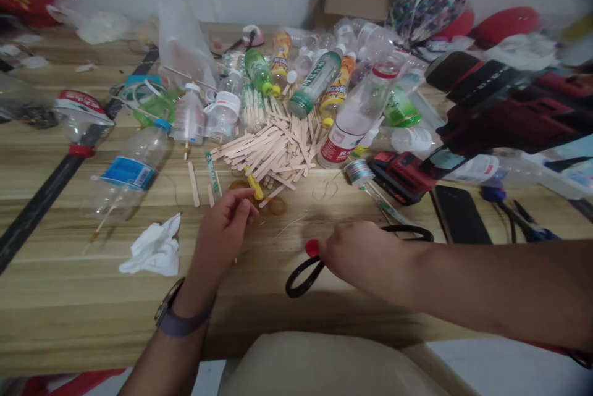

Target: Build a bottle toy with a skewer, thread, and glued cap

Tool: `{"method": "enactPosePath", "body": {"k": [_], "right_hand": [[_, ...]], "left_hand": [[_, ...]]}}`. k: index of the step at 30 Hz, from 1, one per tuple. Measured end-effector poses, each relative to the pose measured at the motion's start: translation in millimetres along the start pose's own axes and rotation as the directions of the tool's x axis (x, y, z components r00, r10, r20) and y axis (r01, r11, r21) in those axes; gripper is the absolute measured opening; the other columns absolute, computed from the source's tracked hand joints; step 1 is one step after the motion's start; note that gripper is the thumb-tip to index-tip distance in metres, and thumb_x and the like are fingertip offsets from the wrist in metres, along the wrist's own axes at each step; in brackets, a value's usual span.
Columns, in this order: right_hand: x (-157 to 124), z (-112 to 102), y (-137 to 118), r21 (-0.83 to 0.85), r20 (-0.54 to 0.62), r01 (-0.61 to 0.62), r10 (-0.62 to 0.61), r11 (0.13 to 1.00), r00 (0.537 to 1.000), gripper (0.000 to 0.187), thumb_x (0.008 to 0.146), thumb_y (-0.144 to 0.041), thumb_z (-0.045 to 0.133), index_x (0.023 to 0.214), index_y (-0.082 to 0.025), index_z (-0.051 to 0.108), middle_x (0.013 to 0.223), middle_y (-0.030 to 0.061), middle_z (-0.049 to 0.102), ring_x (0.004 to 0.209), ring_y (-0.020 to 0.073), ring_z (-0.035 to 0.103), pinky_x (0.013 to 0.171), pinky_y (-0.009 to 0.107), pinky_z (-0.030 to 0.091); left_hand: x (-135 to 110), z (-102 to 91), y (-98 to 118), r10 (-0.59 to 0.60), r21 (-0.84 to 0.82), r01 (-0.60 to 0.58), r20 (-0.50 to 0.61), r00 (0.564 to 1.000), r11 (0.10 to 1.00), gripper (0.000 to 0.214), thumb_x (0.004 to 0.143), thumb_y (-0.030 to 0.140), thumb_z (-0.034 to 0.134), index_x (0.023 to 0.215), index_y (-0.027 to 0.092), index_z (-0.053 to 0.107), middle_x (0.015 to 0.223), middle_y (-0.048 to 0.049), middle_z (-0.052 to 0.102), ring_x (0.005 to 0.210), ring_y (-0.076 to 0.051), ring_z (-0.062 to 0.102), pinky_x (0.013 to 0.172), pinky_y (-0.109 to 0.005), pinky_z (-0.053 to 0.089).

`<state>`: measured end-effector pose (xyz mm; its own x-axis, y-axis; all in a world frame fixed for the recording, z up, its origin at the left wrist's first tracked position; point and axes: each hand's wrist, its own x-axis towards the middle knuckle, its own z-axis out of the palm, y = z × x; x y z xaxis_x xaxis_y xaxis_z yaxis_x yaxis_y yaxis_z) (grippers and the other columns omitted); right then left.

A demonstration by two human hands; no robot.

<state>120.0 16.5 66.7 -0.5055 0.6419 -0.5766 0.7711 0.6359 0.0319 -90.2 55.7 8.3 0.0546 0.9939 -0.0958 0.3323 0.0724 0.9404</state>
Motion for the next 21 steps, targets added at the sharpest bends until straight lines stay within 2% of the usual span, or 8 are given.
{"method": "enactPosePath", "body": {"k": [3, 6, 8, 11, 14, 17, 19, 21], "right_hand": [[-18, 10, 11, -0.214, -0.260, 0.085, -0.141, 0.973, 0.955, 0.020, 0.081, 0.000, 0.061, 0.090, -0.016, 0.068, 0.072, 0.0050, 0.069, 0.063, 0.0219, 0.067, 0.045, 0.029, 0.037], [-32, 27, 22, -0.303, -0.617, 0.024, -0.216, 0.953, 0.757, 0.022, 0.086, -0.001, 0.048, 0.095, -0.014, 0.064, 0.072, 0.0045, 0.067, 0.060, 0.0199, 0.062, 0.046, 0.031, 0.036], [-39, 34, 24, -0.290, -0.729, -0.021, -0.206, 0.957, 0.653, 0.028, 0.091, -0.001, 0.038, 0.103, -0.010, 0.061, 0.077, 0.0074, 0.069, 0.066, 0.0206, 0.063, 0.048, 0.032, 0.038], [-46, 36, 20, -0.265, -0.791, -0.028, -0.200, 0.964, 0.578, 0.033, 0.097, -0.003, 0.028, 0.106, -0.008, 0.059, 0.083, 0.0103, 0.071, 0.073, 0.0210, 0.064, 0.052, 0.032, 0.043], [-50, 36, 14, -0.248, -0.813, -0.016, -0.199, 0.969, 0.547, 0.035, 0.097, -0.003, 0.027, 0.105, -0.008, 0.060, 0.084, 0.0103, 0.072, 0.073, 0.0197, 0.064, 0.053, 0.031, 0.045], [-50, 42, 9, -0.158, -0.845, -0.025, -0.122, 0.987, 0.521, 0.032, 0.092, -0.001, 0.034, 0.101, -0.011, 0.062, 0.082, 0.0080, 0.073, 0.068, 0.0188, 0.064, 0.050, 0.030, 0.043], [-47, 48, 6, -0.037, -0.841, 0.025, -0.045, 0.999, 0.538, 0.029, 0.087, 0.000, 0.041, 0.097, -0.015, 0.064, 0.080, 0.0060, 0.073, 0.065, 0.0184, 0.063, 0.048, 0.030, 0.041], [-42, 53, 3, 0.191, -0.801, 0.136, 0.075, 0.972, 0.594, 0.026, 0.085, -0.002, 0.045, 0.093, -0.017, 0.065, 0.075, 0.0039, 0.071, 0.062, 0.0174, 0.062, 0.049, 0.028, 0.041]], "left_hand": [[-4, 4.0, 2, 0.006, 0.034, -0.008, 0.050, 0.999, 0.999, 0.034, 0.092, 0.040, 0.050, 0.109, 0.016, 0.067, 0.080, -0.0027, 0.068, 0.064, -0.016, 0.058, 0.059, -0.027, 0.046], [-17, 13.8, 10, 0.031, 0.047, -0.040, 0.171, 0.985, 0.998, 0.044, 0.098, 0.048, 0.040, 0.107, 0.018, 0.069, 0.084, -0.0044, 0.069, 0.065, -0.017, 0.057, 0.059, -0.030, 0.046], [-28, 23.2, 17, 0.032, 0.027, -0.042, 0.284, 0.958, 0.999, 0.052, 0.101, 0.052, 0.030, 0.107, 0.019, 0.070, 0.078, -0.0035, 0.068, 0.067, -0.018, 0.059, 0.062, -0.031, 0.046], [-43, 39.3, 30, -0.005, -0.014, 0.011, 0.371, 0.929, 1.000, 0.061, 0.101, 0.055, 0.018, 0.099, 0.022, 0.069, 0.069, -0.0016, 0.062, 0.066, -0.018, 0.057, 0.061, -0.030, 0.046], [-54, 54.8, 40, -0.017, -0.032, 0.029, 0.330, 0.944, 0.999, 0.058, 0.102, 0.052, 0.018, 0.092, 0.023, 0.066, 0.067, -0.0007, 0.058, 0.063, -0.017, 0.055, 0.059, -0.029, 0.045], [-63, 66.7, 44, 0.035, 0.036, -0.041, 0.146, 0.989, 0.999, 0.048, 0.102, 0.043, 0.022, 0.082, 0.023, 0.061, 0.074, -0.0027, 0.063, 0.070, -0.018, 0.059, 0.067, -0.031, 0.049], [-68, 71.0, 43, 0.098, 0.114, -0.100, 0.024, 0.995, 0.988, 0.042, 0.102, 0.039, 0.026, 0.084, 0.024, 0.060, 0.080, -0.0045, 0.067, 0.077, -0.019, 0.062, 0.074, -0.033, 0.051], [-70, 72.1, 39, 0.197, 0.186, -0.186, -0.043, 0.979, 0.965, 0.037, 0.102, 0.038, 0.028, 0.089, 0.024, 0.060, 0.081, -0.0053, 0.069, 0.078, -0.020, 0.063, 0.076, -0.035, 0.051]]}}
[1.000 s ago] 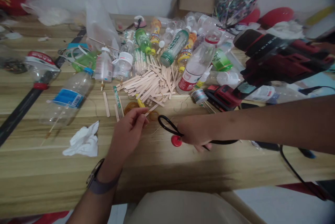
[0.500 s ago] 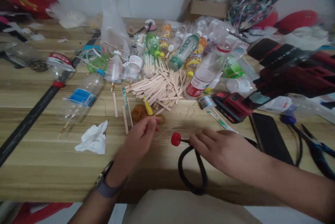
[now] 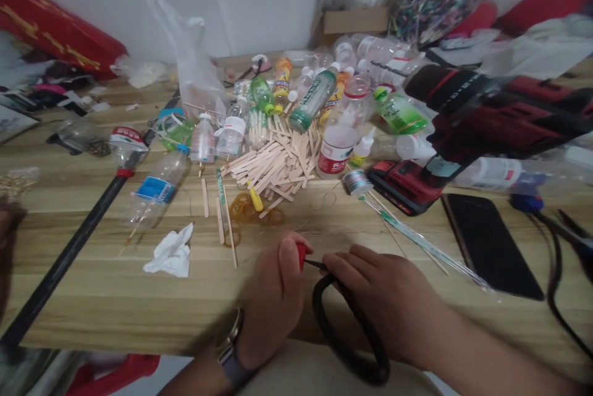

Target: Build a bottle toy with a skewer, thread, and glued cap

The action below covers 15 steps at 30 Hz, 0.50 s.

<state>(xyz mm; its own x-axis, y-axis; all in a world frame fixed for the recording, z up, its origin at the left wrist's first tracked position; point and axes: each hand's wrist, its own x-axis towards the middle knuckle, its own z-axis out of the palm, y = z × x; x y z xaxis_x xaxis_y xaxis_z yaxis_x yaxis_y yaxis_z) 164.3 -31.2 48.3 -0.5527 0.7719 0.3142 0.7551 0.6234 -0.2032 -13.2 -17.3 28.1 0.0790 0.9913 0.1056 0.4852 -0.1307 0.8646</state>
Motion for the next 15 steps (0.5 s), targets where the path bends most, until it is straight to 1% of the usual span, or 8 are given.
{"method": "enactPosePath", "body": {"k": [1, 3, 5, 6, 8, 10, 12, 15], "right_hand": [[1, 3, -1, 0.143, 0.035, -0.093, 0.089, 0.985, 0.995, 0.023, 0.087, -0.005, 0.046, 0.089, -0.018, 0.066, 0.073, 0.0033, 0.070, 0.061, 0.0168, 0.063, 0.051, 0.026, 0.042], [4, 6, -2, 0.430, 0.186, -0.299, 0.241, 0.852, 0.953, 0.026, 0.094, -0.014, 0.045, 0.078, -0.018, 0.066, 0.068, 0.0025, 0.069, 0.059, 0.0152, 0.063, 0.052, 0.024, 0.043], [8, 5, -2, 0.606, 0.377, -0.434, 0.240, 0.667, 0.895, 0.045, 0.102, -0.024, 0.037, 0.068, -0.018, 0.065, 0.063, 0.0015, 0.067, 0.054, 0.0131, 0.061, 0.050, 0.022, 0.042], [10, 4, -2, 0.630, 0.422, -0.448, 0.205, 0.635, 0.883, 0.050, 0.104, -0.026, 0.034, 0.067, -0.018, 0.066, 0.061, 0.0010, 0.067, 0.053, 0.0122, 0.061, 0.049, 0.021, 0.042], [11, 2, 0, 0.521, 0.364, -0.363, 0.184, 0.773, 0.913, 0.044, 0.103, -0.022, 0.037, 0.074, -0.018, 0.070, 0.063, 0.0009, 0.068, 0.054, 0.0126, 0.062, 0.050, 0.021, 0.043], [10, 1, 4, 0.247, 0.210, -0.228, 0.178, 0.942, 0.961, 0.023, 0.094, -0.011, 0.050, 0.091, -0.016, 0.072, 0.073, 0.0039, 0.072, 0.065, 0.0173, 0.066, 0.053, 0.024, 0.043], [8, 2, 10, 0.015, 0.129, -0.088, 0.085, 0.996, 0.988, 0.027, 0.086, -0.005, 0.054, 0.105, -0.013, 0.070, 0.079, 0.0081, 0.073, 0.071, 0.0224, 0.066, 0.052, 0.028, 0.041], [6, 6, 16, 0.034, 0.131, -0.055, 0.050, 0.998, 0.990, 0.027, 0.086, -0.005, 0.052, 0.104, -0.014, 0.070, 0.081, 0.0096, 0.073, 0.073, 0.0231, 0.065, 0.053, 0.029, 0.042]], "left_hand": [[-1, 0.1, -2, 0.062, 0.029, -0.061, -0.026, 0.998, 0.998, 0.036, 0.102, 0.037, 0.029, 0.091, 0.024, 0.060, 0.081, -0.0056, 0.069, 0.079, -0.020, 0.064, 0.076, -0.035, 0.051], [-1, -0.3, -7, 0.188, 0.072, -0.184, -0.054, 0.981, 0.980, 0.035, 0.102, 0.035, 0.030, 0.094, 0.023, 0.061, 0.083, -0.0066, 0.070, 0.080, -0.021, 0.064, 0.076, -0.036, 0.051], [1, -0.6, -9, 0.263, 0.094, -0.256, -0.063, 0.963, 0.962, 0.034, 0.101, 0.034, 0.031, 0.095, 0.023, 0.062, 0.085, -0.0076, 0.070, 0.082, -0.022, 0.065, 0.078, -0.035, 0.051], [3, -0.5, -9, 0.264, 0.094, -0.258, -0.063, 0.962, 0.962, 0.034, 0.101, 0.035, 0.031, 0.095, 0.023, 0.062, 0.085, -0.0077, 0.070, 0.083, -0.022, 0.065, 0.078, -0.035, 0.051], [7, 0.5, -4, 0.199, 0.068, -0.194, -0.067, 0.978, 0.979, 0.035, 0.101, 0.035, 0.029, 0.092, 0.024, 0.061, 0.083, -0.0066, 0.068, 0.081, -0.021, 0.065, 0.077, -0.034, 0.051], [13, 1.6, 3, 0.082, 0.046, -0.081, -0.020, 0.996, 0.996, 0.034, 0.101, 0.033, 0.028, 0.085, 0.024, 0.057, 0.076, -0.0039, 0.065, 0.074, -0.020, 0.063, 0.071, -0.032, 0.051], [19, 2.1, 8, 0.013, 0.067, -0.020, 0.097, 0.995, 0.998, 0.031, 0.099, 0.028, 0.030, 0.077, 0.025, 0.052, 0.070, -0.0017, 0.062, 0.067, -0.018, 0.060, 0.065, -0.030, 0.049], [23, 0.8, 10, 0.005, 0.145, -0.031, 0.177, 0.984, 0.989, 0.031, 0.097, 0.025, 0.029, 0.073, 0.025, 0.049, 0.067, -0.0016, 0.061, 0.064, -0.019, 0.058, 0.062, -0.032, 0.047]]}}
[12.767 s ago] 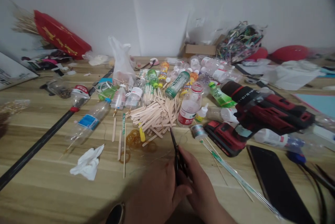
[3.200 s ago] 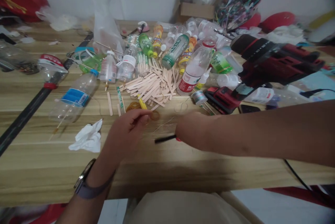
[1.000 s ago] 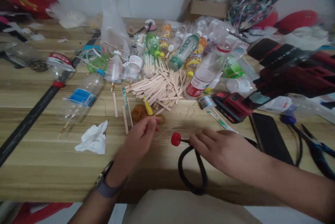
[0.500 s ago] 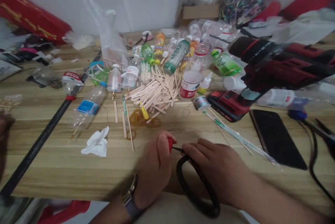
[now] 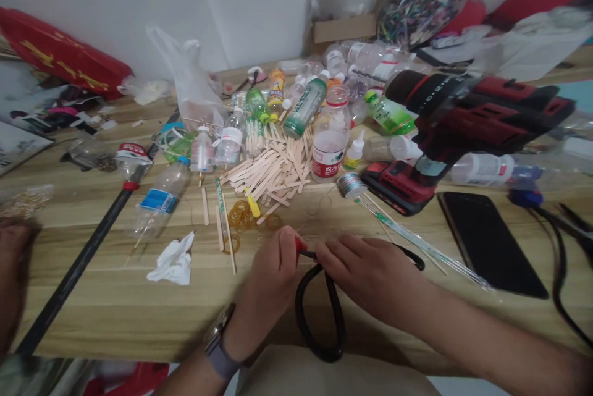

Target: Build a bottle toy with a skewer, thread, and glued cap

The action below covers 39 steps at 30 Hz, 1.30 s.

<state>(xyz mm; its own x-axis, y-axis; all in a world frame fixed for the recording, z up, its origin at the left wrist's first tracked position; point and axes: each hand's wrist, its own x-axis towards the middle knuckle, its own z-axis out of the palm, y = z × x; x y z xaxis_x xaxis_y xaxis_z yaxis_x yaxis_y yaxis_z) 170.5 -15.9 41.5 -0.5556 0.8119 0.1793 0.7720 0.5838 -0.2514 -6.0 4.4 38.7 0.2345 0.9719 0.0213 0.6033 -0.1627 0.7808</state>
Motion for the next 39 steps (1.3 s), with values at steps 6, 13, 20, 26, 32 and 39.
{"method": "enactPosePath", "body": {"k": [6, 13, 20, 26, 32, 39], "right_hand": [[10, 0, -3, 0.707, 0.436, -0.415, 0.108, 0.573, 0.893, 0.045, 0.104, -0.034, 0.029, 0.075, -0.018, 0.059, 0.067, 0.0027, 0.070, 0.047, 0.0111, 0.058, 0.044, 0.021, 0.041], [8, -3, 1, 0.095, 0.072, -0.087, 0.080, 0.992, 0.994, 0.021, 0.092, -0.011, 0.050, 0.100, -0.016, 0.069, 0.086, 0.0085, 0.073, 0.080, 0.0206, 0.068, 0.062, 0.027, 0.048], [14, -1, -2, 0.530, 0.252, -0.290, 0.179, 0.797, 0.951, 0.038, 0.101, -0.023, 0.037, 0.076, -0.017, 0.064, 0.072, 0.0048, 0.072, 0.059, 0.0130, 0.063, 0.054, 0.021, 0.046], [18, -6, -2, 0.635, 0.345, -0.360, 0.166, 0.683, 0.924, 0.039, 0.102, -0.030, 0.034, 0.084, -0.016, 0.065, 0.068, 0.0039, 0.070, 0.052, 0.0127, 0.060, 0.046, 0.021, 0.040], [8, 5, 11, -0.271, -0.120, 0.136, -0.174, 0.953, 0.977, 0.029, 0.087, -0.006, 0.051, 0.110, -0.009, 0.068, 0.084, 0.0104, 0.074, 0.073, 0.0220, 0.064, 0.054, 0.031, 0.042], [19, 3, 8, 0.424, 0.180, -0.237, 0.175, 0.874, 0.968, 0.032, 0.098, -0.021, 0.043, 0.078, -0.017, 0.068, 0.071, 0.0047, 0.071, 0.062, 0.0140, 0.062, 0.054, 0.023, 0.042]], "left_hand": [[-9, -2.6, -13, 0.255, 0.081, -0.247, -0.118, 0.960, 0.966, 0.032, 0.099, 0.027, 0.032, 0.088, 0.023, 0.062, 0.078, -0.0066, 0.069, 0.076, -0.022, 0.065, 0.072, -0.036, 0.050], [9, -0.1, -10, 0.070, -0.014, -0.071, -0.023, 0.997, 0.997, 0.034, 0.099, 0.027, 0.028, 0.077, 0.024, 0.054, 0.074, -0.0039, 0.067, 0.071, -0.019, 0.063, 0.068, -0.033, 0.051], [7, -6.2, -13, 0.206, 0.112, -0.195, -0.099, 0.973, 0.974, 0.035, 0.100, 0.029, 0.029, 0.083, 0.022, 0.060, 0.073, -0.0050, 0.068, 0.070, -0.021, 0.064, 0.067, -0.034, 0.049], [7, -6.6, -15, 0.210, 0.012, -0.211, -0.164, 0.964, 0.977, 0.036, 0.100, 0.031, 0.029, 0.088, 0.023, 0.062, 0.078, -0.0072, 0.069, 0.076, -0.022, 0.065, 0.074, -0.036, 0.051], [34, -15.5, 4, -0.104, 0.055, 0.095, 0.187, 0.977, 0.994, 0.040, 0.096, 0.029, 0.030, 0.061, 0.024, 0.048, 0.061, -0.0016, 0.058, 0.061, -0.019, 0.054, 0.058, -0.031, 0.042], [22, -10.8, -9, 0.119, 0.081, -0.118, -0.004, 0.993, 0.990, 0.036, 0.099, 0.028, 0.026, 0.074, 0.023, 0.052, 0.064, -0.0013, 0.060, 0.061, -0.018, 0.057, 0.060, -0.031, 0.041]]}}
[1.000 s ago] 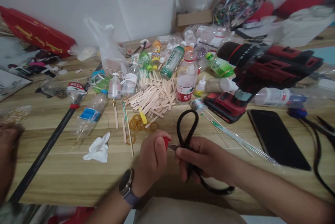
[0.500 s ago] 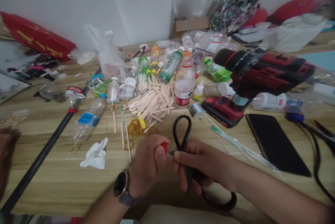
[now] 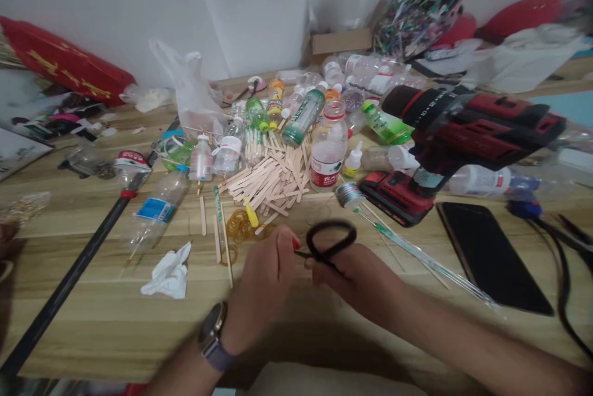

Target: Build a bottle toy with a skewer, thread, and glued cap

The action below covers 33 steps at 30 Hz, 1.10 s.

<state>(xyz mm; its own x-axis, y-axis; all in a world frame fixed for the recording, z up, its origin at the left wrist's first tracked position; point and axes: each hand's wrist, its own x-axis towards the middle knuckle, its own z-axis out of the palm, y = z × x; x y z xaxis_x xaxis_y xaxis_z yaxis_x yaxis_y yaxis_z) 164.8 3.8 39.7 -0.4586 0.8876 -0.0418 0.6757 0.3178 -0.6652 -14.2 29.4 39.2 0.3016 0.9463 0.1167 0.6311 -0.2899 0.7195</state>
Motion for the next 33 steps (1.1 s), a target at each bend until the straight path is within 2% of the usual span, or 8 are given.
{"method": "enactPosePath", "body": {"k": [4, 8, 11, 16, 21, 27, 30, 33], "right_hand": [[4, -3, -9, 0.570, 0.467, -0.441, 0.168, 0.693, 0.868, 0.051, 0.103, -0.047, 0.028, 0.083, -0.017, 0.064, 0.067, 0.0037, 0.070, 0.042, 0.0101, 0.050, 0.038, 0.021, 0.027], [1, -1, -8, 0.110, 0.079, -0.087, 0.079, 0.990, 0.994, 0.033, 0.101, -0.027, 0.040, 0.090, -0.016, 0.068, 0.073, 0.0057, 0.071, 0.061, 0.0145, 0.063, 0.051, 0.022, 0.042], [-3, 1, -3, -0.343, -0.079, 0.082, -0.116, 0.936, 0.990, 0.025, 0.089, -0.010, 0.054, 0.107, -0.013, 0.071, 0.090, 0.0130, 0.074, 0.086, 0.0244, 0.068, 0.062, 0.028, 0.047], [4, -1, -4, 0.045, 0.029, -0.043, 0.042, 0.998, 0.999, 0.030, 0.098, -0.016, 0.044, 0.087, -0.016, 0.071, 0.084, 0.0105, 0.076, 0.074, 0.0186, 0.069, 0.057, 0.024, 0.046], [11, -5, -8, 0.392, 0.364, -0.211, 0.059, 0.896, 0.929, 0.056, 0.108, -0.038, 0.018, 0.093, -0.014, 0.067, 0.064, 0.0030, 0.072, 0.039, 0.0107, 0.056, 0.034, 0.020, 0.031], [1, -1, 0, -0.128, -0.078, 0.062, -0.072, 0.990, 0.994, 0.023, 0.093, -0.011, 0.051, 0.104, -0.012, 0.071, 0.094, 0.0144, 0.075, 0.085, 0.0229, 0.068, 0.064, 0.028, 0.048], [0, 3, 5, -0.210, -0.070, 0.073, -0.089, 0.975, 0.994, 0.029, 0.089, -0.005, 0.052, 0.111, -0.010, 0.070, 0.100, 0.0184, 0.074, 0.094, 0.0276, 0.067, 0.069, 0.031, 0.048], [4, 5, 6, 0.009, -0.001, 0.020, -0.020, 1.000, 1.000, 0.031, 0.101, -0.015, 0.043, 0.091, -0.015, 0.072, 0.083, 0.0098, 0.075, 0.075, 0.0174, 0.070, 0.060, 0.023, 0.047]], "left_hand": [[-11, 5.9, -11, 0.300, 0.014, -0.301, -0.144, 0.943, 0.953, 0.033, 0.099, 0.033, 0.032, 0.085, 0.022, 0.059, 0.068, -0.0044, 0.065, 0.064, -0.020, 0.062, 0.063, -0.032, 0.047], [-6, 6.3, -8, 0.089, -0.055, -0.100, -0.171, 0.981, 0.993, 0.040, 0.101, 0.028, 0.024, 0.081, 0.022, 0.057, 0.069, -0.0040, 0.066, 0.065, -0.018, 0.062, 0.063, -0.030, 0.049], [3, 3.0, 0, -0.070, -0.042, 0.071, 0.032, 0.997, 0.997, 0.039, 0.098, 0.025, 0.027, 0.067, 0.023, 0.051, 0.063, -0.0022, 0.062, 0.060, -0.017, 0.058, 0.059, -0.029, 0.046], [1, 0.7, 1, -0.054, 0.005, 0.054, -0.011, 0.998, 0.999, 0.037, 0.097, 0.029, 0.026, 0.070, 0.024, 0.050, 0.063, -0.0034, 0.061, 0.060, -0.020, 0.058, 0.059, -0.032, 0.044], [-13, 3.9, -8, 0.252, 0.010, -0.254, -0.164, 0.954, 0.967, 0.029, 0.097, 0.031, 0.032, 0.086, 0.023, 0.058, 0.071, -0.0053, 0.067, 0.067, -0.021, 0.063, 0.066, -0.034, 0.048], [3, 5.5, -3, -0.078, -0.030, 0.077, -0.027, 0.997, 0.997, 0.040, 0.097, 0.027, 0.025, 0.068, 0.024, 0.051, 0.063, -0.0027, 0.062, 0.061, -0.018, 0.059, 0.059, -0.030, 0.047], [8, 3.7, -1, -0.061, 0.000, 0.061, 0.039, 0.997, 0.998, 0.039, 0.095, 0.025, 0.029, 0.060, 0.024, 0.047, 0.054, 0.0001, 0.057, 0.053, -0.017, 0.054, 0.052, -0.028, 0.042], [1, 3.1, -4, 0.011, 0.037, -0.010, -0.035, 0.999, 0.999, 0.037, 0.097, 0.028, 0.027, 0.071, 0.023, 0.053, 0.059, -0.0011, 0.058, 0.055, -0.018, 0.055, 0.054, -0.031, 0.042]]}}
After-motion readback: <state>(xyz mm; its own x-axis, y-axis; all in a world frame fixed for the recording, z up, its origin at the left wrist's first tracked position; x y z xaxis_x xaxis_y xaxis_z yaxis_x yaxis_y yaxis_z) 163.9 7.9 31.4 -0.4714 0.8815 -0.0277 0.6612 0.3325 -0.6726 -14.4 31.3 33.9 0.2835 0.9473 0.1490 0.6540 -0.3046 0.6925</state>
